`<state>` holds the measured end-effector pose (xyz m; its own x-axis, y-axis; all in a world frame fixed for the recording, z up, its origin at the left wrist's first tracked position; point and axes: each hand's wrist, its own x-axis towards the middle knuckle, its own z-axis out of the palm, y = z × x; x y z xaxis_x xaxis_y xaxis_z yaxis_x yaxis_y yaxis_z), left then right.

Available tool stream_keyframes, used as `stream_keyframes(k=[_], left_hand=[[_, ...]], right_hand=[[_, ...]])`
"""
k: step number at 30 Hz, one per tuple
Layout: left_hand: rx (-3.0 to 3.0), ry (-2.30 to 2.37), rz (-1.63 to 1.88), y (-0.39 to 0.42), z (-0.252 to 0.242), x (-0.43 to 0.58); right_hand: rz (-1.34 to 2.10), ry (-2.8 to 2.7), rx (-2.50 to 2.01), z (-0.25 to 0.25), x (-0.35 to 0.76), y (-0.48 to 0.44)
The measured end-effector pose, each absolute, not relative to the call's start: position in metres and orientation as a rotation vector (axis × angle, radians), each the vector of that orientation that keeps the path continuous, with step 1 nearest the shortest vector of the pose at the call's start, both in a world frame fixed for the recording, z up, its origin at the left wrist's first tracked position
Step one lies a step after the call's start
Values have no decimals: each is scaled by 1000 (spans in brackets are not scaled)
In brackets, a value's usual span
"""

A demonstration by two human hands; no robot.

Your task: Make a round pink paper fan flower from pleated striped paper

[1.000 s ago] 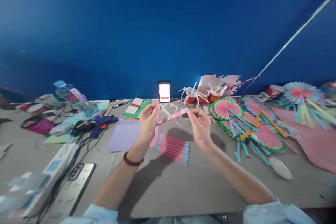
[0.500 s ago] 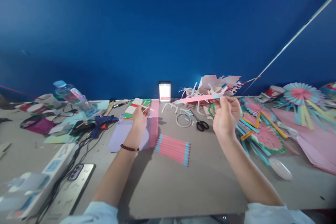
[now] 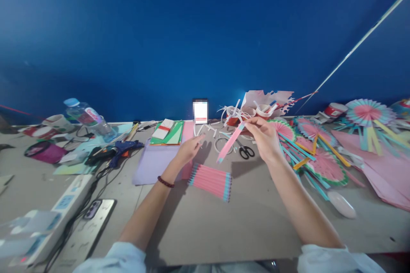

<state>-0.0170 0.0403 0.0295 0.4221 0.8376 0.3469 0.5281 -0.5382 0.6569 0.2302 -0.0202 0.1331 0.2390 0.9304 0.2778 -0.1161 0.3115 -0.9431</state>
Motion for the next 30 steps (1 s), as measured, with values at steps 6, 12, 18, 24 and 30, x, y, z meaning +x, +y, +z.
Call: stream_keyframes(k=[6,12,18,24,30], left_hand=[[2518,1441,601,34,33,-14],[2104,1213,800,18,63,-1],[1382,484,658,-4,80,19],[1241,563,664,-10,81,26],[1208,626,756,-8,79,25]], right_hand=[[1023,-1185,-1070,133,229,-21],[1064,-1395,-1198,124,224,-20],[1077,-1415,-1182,108,208,-17],[1063,-1336,-1171,101,203,-16],[1329,-1158,-1036,106,195,-19]])
